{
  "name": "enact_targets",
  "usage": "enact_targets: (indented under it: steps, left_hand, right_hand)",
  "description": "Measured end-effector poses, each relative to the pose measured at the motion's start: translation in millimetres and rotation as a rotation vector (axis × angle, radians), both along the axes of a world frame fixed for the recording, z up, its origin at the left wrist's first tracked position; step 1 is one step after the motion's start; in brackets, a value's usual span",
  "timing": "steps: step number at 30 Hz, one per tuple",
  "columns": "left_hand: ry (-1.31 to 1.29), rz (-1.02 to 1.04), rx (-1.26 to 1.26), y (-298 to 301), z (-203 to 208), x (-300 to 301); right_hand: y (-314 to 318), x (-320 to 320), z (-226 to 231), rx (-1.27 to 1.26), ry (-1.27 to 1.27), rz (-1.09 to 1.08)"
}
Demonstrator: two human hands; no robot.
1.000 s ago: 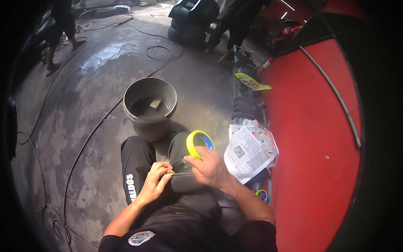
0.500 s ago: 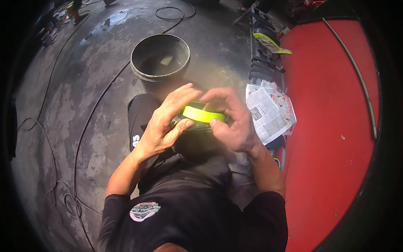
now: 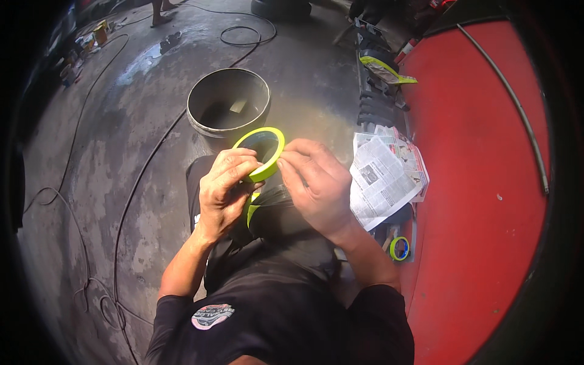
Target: The person kneels on the floor and applies bright yellow masking tape to the edges of a detached car side mirror. They carefully wrap the tape around the contours of the mirror housing, including the mounting bracket area, and smooth it down to ensure adhesion.
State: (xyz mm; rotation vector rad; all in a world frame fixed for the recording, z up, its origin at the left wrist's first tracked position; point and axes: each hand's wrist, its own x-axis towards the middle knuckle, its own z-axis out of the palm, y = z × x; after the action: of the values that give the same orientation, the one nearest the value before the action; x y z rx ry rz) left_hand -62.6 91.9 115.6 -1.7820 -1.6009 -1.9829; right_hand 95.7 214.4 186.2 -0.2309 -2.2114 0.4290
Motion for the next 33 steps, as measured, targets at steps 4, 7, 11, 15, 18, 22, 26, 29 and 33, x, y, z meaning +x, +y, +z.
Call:
enact_targets:
  steps: [4, 7, 11, 15, 18, 22, 26, 29, 33]
  left_hand:
    - [0.114, 0.072, 0.006, -4.6, 0.3, 1.8]
    - [0.155, 0.062, 0.0, -3.5, -3.0, -1.3]
    - [0.128, 0.079, -0.036, -2.8, -5.1, 0.6]
    - [0.128, 0.125, -0.035, -4.6, -0.4, 1.9]
    - [0.137, 0.124, -0.027, -4.2, -2.0, 2.8]
    - [0.006, -0.015, -0.067, -6.7, -6.2, -0.1]
    - [-0.436, -0.358, -0.097, -12.3, -17.2, -13.5]
    - [-0.558, -0.518, -0.053, -12.2, -14.5, -16.4]
    - [-0.608, -0.498, -0.059, -12.2, -14.4, -14.4]
  right_hand:
    - [1.9, -3.6, -5.2, -0.035, -0.004, 0.012]
    - [6.4, -6.6, -12.4, -0.072, 0.003, 0.016]
    - [7.9, -11.4, -15.7, -0.125, -0.007, -0.003]
    - [8.3, -12.8, -18.4, -0.233, -0.008, 0.047]
    - [12.7, -14.2, -22.0, -0.294, -0.015, 0.062]
    - [16.3, -9.0, -17.2, -0.318, -0.063, 0.06]
    - [27.9, 2.6, 6.8, -0.454, -0.172, 0.338]
    - [28.5, -2.1, 13.1, -0.603, -0.201, 0.448]
    - [41.2, -2.5, 13.2, -0.598, -0.41, 0.501]
